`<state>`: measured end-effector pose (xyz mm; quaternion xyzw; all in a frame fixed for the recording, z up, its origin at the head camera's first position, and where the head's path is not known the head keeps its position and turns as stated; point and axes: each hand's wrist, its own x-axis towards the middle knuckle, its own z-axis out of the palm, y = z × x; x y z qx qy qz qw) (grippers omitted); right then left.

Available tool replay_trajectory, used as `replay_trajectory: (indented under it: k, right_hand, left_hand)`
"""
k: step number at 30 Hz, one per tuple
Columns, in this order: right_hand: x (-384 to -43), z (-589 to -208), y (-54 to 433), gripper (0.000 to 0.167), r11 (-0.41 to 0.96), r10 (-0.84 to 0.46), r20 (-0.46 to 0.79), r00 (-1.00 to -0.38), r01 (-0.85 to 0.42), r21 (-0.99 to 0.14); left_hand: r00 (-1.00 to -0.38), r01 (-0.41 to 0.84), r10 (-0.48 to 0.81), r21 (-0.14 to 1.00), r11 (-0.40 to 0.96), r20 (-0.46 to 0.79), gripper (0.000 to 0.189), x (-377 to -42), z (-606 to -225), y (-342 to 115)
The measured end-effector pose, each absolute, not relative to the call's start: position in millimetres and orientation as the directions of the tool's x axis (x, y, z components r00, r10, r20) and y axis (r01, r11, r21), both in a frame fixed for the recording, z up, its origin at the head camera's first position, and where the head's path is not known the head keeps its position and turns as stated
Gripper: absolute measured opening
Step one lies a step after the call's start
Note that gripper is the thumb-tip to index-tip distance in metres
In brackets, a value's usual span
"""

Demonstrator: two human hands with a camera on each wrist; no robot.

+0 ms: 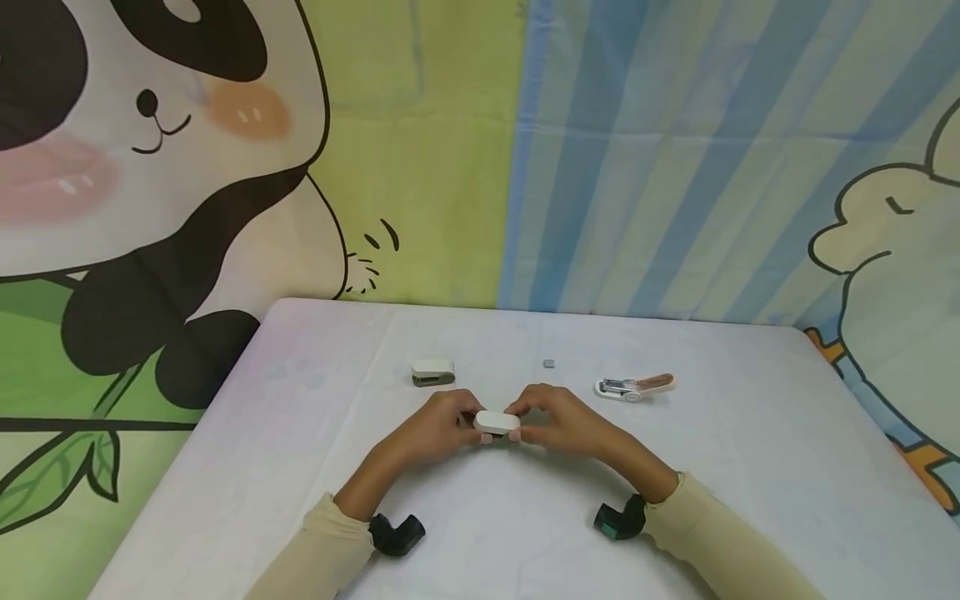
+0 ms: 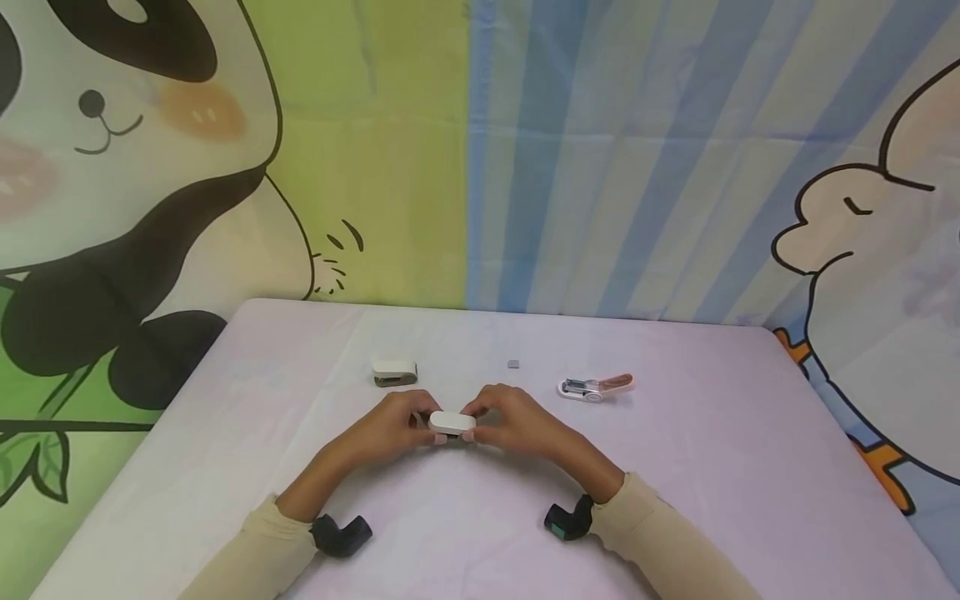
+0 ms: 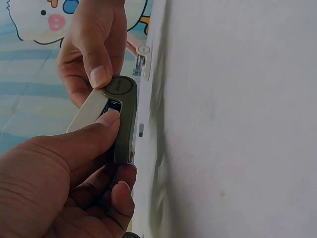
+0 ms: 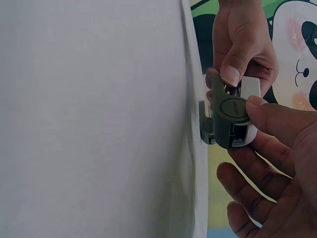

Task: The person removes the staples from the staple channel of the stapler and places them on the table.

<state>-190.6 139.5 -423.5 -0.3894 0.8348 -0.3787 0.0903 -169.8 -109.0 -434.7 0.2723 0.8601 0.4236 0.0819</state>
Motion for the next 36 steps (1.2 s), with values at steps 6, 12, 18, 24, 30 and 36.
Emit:
replay_trajectory:
  k: [6,12,18,24,30,36]
  right_hand:
    - [-177,-426,146,0.024,0.378,-0.745,0.134,-0.653,-0.58,-0.722]
    - [-168,-430,150,0.022,0.351,-0.754,0.151,-0.64,-0.586,-0.73]
    - [-164,-431,150,0.022,0.342,-0.752,0.149,-0.642,-0.574,-0.744]
    - [-160,-433,151,0.022,0.345,-0.749,0.126,-0.65,-0.545,-0.764]
    - [-159,-439,152,0.023,0.333,-0.756,0.118,-0.644,-0.534,-0.777]
    - [-159,-438,149,0.024,0.35,-0.761,0.094,-0.642,-0.529,-0.773]
  left_hand:
    - [-0.807,0.408,0.588,0.77,0.491,0.053,0.019,-159,-436,-108]
    - [-0.789,0.397,0.614,0.78,0.483,0.021,0.021,-152,-437,-105]
    - [-0.791,0.38,0.611,0.781,0.495,-0.003,0.022,-148,-436,-104]
    - [-0.778,0.378,0.628,0.793,0.477,-0.006,0.023,-147,-439,-102]
    - [-0.769,0.379,0.639,0.799,0.467,-0.009,0.024,-148,-442,-100]
    - [-0.766,0.406,0.642,0.782,0.473,0.009,0.022,-148,-444,-102]
